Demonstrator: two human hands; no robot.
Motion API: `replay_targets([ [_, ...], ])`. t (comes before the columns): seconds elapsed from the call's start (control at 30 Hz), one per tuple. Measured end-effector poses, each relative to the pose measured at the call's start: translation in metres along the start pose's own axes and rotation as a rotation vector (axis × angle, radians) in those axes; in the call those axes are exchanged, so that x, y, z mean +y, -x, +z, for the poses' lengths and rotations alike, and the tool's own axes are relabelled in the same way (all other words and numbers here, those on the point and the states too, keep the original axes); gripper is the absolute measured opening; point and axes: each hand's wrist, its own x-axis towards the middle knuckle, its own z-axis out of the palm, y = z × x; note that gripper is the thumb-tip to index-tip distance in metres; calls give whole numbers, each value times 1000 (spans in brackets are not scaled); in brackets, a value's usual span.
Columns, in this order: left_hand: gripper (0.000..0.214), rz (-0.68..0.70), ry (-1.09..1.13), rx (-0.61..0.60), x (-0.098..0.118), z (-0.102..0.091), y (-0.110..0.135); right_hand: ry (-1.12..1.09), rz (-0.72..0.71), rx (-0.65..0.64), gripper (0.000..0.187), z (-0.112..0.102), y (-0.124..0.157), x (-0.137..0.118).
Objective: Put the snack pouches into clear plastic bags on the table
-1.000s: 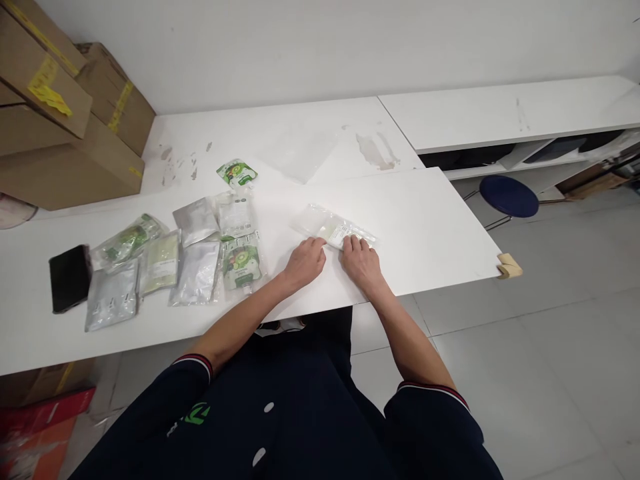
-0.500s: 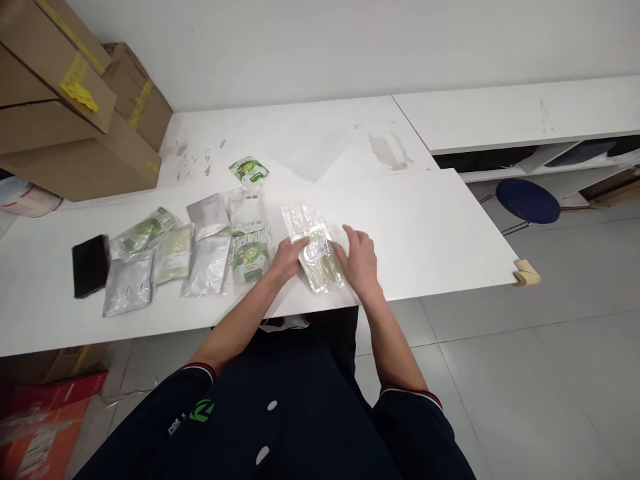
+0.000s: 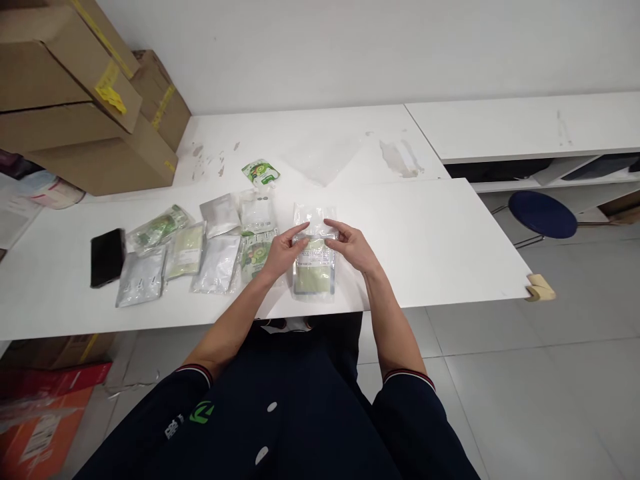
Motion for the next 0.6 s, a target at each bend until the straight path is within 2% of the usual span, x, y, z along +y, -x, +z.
replay_targets([
  [0.07, 48, -12, -30, 13, 0, -4, -2, 106, 35, -36, 59, -4, -1, -7],
  [0.13, 49, -24, -102, 38, 2, -7, -4, 255, 65, -51, 45, -5, 0, -14],
  [0.2, 39, -40, -216, 32, 7, -11, -5, 381, 36, -24, 28, -5, 1, -19],
  [0.27, 25, -45, -350, 27, 14, -15, -5, 415, -38, 19, 21, -4, 1, -21],
  [0.33, 27, -43, -392, 32, 18, -19, -5, 328, -65, 34, 21, -1, -1, -19],
  [0.37, 30, -51, -334, 23, 19, -20, -4, 254, -53, 39, 22, 2, -2, -16],
  [0.5, 42, -166, 163, -84, 7, -17, -9, -96, 41, 163, 34, 18, -10, -2],
  [0.6, 43, -208, 277, 75, -4, -14, -20, -308, 88, 114, 45, 31, -15, 6],
])
